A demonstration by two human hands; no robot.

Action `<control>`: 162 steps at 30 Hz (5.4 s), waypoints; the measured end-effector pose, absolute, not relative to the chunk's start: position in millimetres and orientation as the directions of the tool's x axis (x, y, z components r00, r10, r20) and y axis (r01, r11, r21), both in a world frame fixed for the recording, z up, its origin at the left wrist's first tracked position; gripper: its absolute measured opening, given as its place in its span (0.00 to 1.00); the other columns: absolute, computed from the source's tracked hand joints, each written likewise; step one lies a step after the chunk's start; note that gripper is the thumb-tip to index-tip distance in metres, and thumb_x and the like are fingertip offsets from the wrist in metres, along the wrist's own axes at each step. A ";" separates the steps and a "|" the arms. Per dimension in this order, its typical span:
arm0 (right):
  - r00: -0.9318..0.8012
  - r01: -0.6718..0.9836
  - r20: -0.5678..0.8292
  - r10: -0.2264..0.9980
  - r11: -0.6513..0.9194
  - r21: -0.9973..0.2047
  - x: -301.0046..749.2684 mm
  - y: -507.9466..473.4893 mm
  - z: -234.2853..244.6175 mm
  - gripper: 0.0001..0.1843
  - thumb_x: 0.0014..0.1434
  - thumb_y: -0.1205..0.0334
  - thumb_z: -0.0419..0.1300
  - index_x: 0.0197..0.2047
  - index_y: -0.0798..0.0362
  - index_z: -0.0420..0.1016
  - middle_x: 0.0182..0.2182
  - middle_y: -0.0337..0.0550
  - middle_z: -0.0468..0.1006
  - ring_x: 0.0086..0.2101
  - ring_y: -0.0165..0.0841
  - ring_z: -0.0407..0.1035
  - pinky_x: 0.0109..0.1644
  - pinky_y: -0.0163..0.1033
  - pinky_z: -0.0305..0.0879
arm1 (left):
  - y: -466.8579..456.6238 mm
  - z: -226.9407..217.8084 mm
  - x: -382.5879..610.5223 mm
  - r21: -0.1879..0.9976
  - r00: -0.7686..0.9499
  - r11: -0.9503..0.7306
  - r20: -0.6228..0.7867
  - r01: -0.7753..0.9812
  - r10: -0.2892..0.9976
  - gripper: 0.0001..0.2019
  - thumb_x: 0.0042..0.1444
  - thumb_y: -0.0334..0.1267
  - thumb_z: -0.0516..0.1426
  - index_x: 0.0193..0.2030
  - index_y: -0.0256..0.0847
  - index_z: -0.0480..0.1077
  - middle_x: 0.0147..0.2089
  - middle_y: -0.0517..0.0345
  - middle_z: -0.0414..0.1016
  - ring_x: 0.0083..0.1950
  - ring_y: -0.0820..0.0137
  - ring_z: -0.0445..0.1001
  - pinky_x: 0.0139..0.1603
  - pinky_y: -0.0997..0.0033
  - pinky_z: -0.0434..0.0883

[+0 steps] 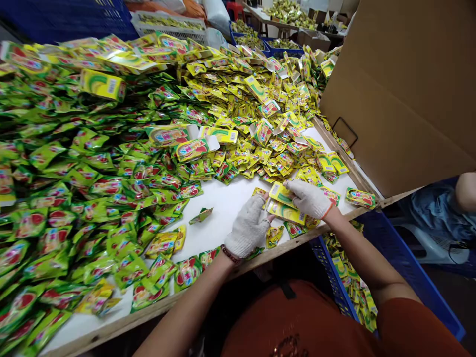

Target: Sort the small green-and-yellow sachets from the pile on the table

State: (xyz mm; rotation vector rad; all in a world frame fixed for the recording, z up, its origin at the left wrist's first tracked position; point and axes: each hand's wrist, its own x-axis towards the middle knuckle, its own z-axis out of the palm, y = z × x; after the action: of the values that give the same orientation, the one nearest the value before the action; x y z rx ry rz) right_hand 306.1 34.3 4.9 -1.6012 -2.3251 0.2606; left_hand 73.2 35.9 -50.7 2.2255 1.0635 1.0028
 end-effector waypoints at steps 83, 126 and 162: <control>-0.346 0.639 0.599 0.722 0.649 -0.413 270.5 3.3 17.5 0.18 0.57 0.75 0.52 0.47 0.50 0.74 0.41 0.47 0.81 0.40 0.35 0.78 0.43 0.40 0.76 | 40.0 -10.6 67.1 0.813 0.415 0.508 -0.373 -0.285 0.830 0.19 0.43 0.44 0.67 0.36 0.38 0.65 0.31 0.62 0.74 0.27 0.73 0.76 0.27 0.74 0.76; 0.011 0.476 0.329 0.944 0.284 -0.832 255.4 -13.4 -4.7 0.12 0.66 0.61 0.54 0.51 0.52 0.69 0.44 0.49 0.78 0.41 0.34 0.76 0.45 0.40 0.74 | 41.8 -22.1 64.1 0.939 0.303 0.243 -0.165 -0.242 0.939 0.20 0.47 0.44 0.68 0.42 0.39 0.68 0.39 0.58 0.75 0.36 0.72 0.74 0.37 0.72 0.73; 0.059 0.601 0.010 0.998 -0.028 -0.799 240.9 -1.7 -31.7 0.17 0.60 0.56 0.55 0.47 0.53 0.78 0.39 0.47 0.82 0.41 0.43 0.75 0.47 0.47 0.73 | 54.5 -22.0 21.7 0.390 0.450 -0.473 0.154 0.790 0.879 0.34 0.51 0.43 0.64 0.64 0.34 0.63 0.56 0.38 0.72 0.56 0.48 0.69 0.58 0.48 0.66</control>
State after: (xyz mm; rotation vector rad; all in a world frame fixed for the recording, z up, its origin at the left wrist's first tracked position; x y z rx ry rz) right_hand 240.9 -1.7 -31.7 -1.7010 -1.6109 0.7925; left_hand 21.7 54.5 -22.0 2.4420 1.4403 0.4916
